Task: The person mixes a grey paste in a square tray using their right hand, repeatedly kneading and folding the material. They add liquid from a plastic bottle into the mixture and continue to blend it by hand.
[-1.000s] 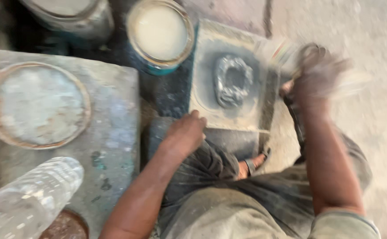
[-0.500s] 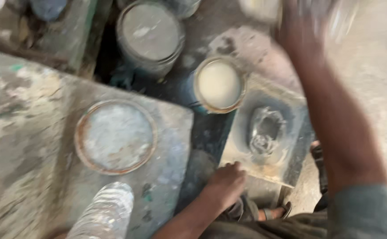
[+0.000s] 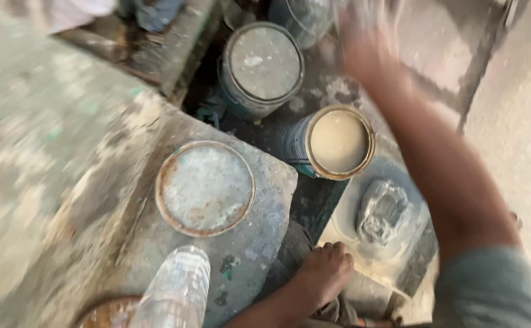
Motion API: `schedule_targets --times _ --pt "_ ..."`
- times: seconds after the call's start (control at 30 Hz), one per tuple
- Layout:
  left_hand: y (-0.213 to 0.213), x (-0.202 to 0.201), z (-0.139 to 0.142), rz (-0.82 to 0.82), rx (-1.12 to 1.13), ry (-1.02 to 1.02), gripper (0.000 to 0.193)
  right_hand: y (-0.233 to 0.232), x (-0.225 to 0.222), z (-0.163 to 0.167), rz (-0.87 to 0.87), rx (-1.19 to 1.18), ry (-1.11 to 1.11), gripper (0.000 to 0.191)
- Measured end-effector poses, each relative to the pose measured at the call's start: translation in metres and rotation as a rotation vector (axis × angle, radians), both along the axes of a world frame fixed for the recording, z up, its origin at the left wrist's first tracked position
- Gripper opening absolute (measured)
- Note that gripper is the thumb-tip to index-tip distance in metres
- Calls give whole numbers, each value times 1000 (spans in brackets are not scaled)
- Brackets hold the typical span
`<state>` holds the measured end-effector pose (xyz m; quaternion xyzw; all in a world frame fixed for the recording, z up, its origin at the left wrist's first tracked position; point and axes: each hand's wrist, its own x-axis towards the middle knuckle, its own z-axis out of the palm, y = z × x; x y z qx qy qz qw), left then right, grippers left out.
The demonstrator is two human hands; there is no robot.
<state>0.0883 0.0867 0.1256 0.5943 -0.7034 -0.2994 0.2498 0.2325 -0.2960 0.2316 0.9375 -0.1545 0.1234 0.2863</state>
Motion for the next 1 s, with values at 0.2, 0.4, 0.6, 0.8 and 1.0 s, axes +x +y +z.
schedule_targets --times 0.2,0.4,0.6,0.8,1.0 --pt "-31 19 6 -121 69 94 23 158 -129 33 298 914 -244 67" --pt "40 52 68 111 -307 366 28 242 -221 54 102 1236 -574 52" --pt "187 115 110 630 -477 -56 16 278 -204 33 213 1158 -453 39" --pt "223 134 157 820 -566 -251 30 341 -145 52 565 1204 -369 67" --pt "206 226 246 871 -608 110 52 378 -43 57 749 1189 -464 130"
